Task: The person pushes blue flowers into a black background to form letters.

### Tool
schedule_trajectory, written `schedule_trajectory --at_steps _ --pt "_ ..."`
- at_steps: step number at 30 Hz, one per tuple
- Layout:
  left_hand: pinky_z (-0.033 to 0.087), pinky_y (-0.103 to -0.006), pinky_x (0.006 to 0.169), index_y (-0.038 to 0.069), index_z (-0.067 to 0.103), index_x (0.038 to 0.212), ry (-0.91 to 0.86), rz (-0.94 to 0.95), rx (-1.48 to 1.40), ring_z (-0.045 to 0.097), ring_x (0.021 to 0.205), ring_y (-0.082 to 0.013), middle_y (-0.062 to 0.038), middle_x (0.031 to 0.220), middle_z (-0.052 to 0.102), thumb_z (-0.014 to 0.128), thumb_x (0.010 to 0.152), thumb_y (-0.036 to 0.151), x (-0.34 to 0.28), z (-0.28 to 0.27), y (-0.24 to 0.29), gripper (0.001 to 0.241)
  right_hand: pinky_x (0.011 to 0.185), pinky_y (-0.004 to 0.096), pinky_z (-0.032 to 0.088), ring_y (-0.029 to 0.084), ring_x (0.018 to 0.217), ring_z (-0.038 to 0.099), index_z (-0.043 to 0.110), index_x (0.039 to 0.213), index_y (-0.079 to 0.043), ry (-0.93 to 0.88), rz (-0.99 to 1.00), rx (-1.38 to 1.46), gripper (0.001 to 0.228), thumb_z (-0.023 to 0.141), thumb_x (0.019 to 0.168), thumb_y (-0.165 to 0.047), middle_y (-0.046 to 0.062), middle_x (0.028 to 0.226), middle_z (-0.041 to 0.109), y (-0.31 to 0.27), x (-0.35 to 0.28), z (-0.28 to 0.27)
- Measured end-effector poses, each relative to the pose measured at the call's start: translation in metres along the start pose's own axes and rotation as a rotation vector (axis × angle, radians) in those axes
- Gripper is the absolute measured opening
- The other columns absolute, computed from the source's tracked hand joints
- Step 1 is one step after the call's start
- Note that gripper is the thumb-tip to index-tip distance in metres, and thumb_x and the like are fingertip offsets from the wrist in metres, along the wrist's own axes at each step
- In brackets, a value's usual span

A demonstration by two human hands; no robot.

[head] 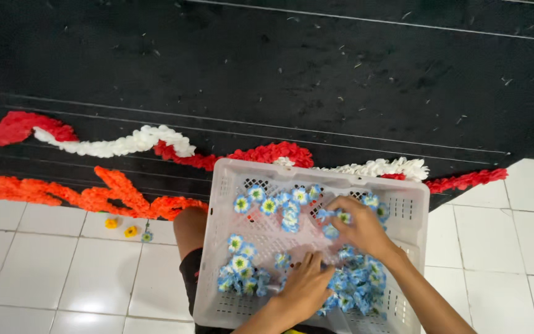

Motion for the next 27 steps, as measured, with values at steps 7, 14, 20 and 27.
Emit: schedule_trajectory --at_steps 7,14,20,27 --pt "0.054 -0.0756 0.098 0.005 0.050 0.169 0.061 0.116 -0.046 0.058 0.134 -0.0571 -0.028 0.149 0.059 0.078 0.118 0.028 -0.006 -0.008 0.005 0.063 0.101 0.043 0.062 0.024 0.120 0.080 0.085 0.135 -0.018 -0.119 0.201 0.059 0.028 0.080 0.108 -0.025 0.002 0.125 0.087 0.009 -0.024 -0.010" --pt "0.036 -0.0910 0.118 0.000 0.047 0.180 -0.144 0.003 0.049 0.026 0.163 -0.0671 -0.042 0.183 0.025 0.075 0.114 0.027 -0.004 0.006 0.021 0.076 0.114 0.068 0.051 0.045 0.144 0.061 0.080 0.155 -0.017 -0.132 -0.424 -0.384 0.048 0.073 0.110 -0.003 0.019 0.177 0.063 -0.088 0.034 0.056" --pt "0.060 -0.0785 0.089 0.011 0.070 0.167 0.196 0.053 0.254 0.075 0.121 -0.0546 -0.029 0.127 0.080 0.092 0.099 0.022 -0.015 -0.001 0.025 0.073 0.107 0.053 0.048 0.040 0.140 0.061 0.072 0.165 -0.014 -0.055 -0.602 -0.629 0.061 0.076 0.104 -0.006 0.020 0.174 0.065 -0.143 0.098 0.082" --pt "0.049 -0.0973 0.095 -0.004 0.073 0.154 0.124 -0.018 0.188 0.075 0.114 -0.0605 -0.034 0.127 0.079 0.069 0.099 0.000 -0.004 0.010 0.012 0.055 0.121 0.061 0.050 0.038 0.155 0.062 0.081 0.153 -0.013 -0.072 -0.773 -0.458 0.060 0.089 0.095 0.001 0.018 0.163 0.075 -0.159 0.090 0.119"
Point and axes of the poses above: each hand's wrist, its own x-axis towards the middle knuckle, its own z-axis out of the palm, y = z × x, the point moved 4 cm from there along x, towards the middle knuckle
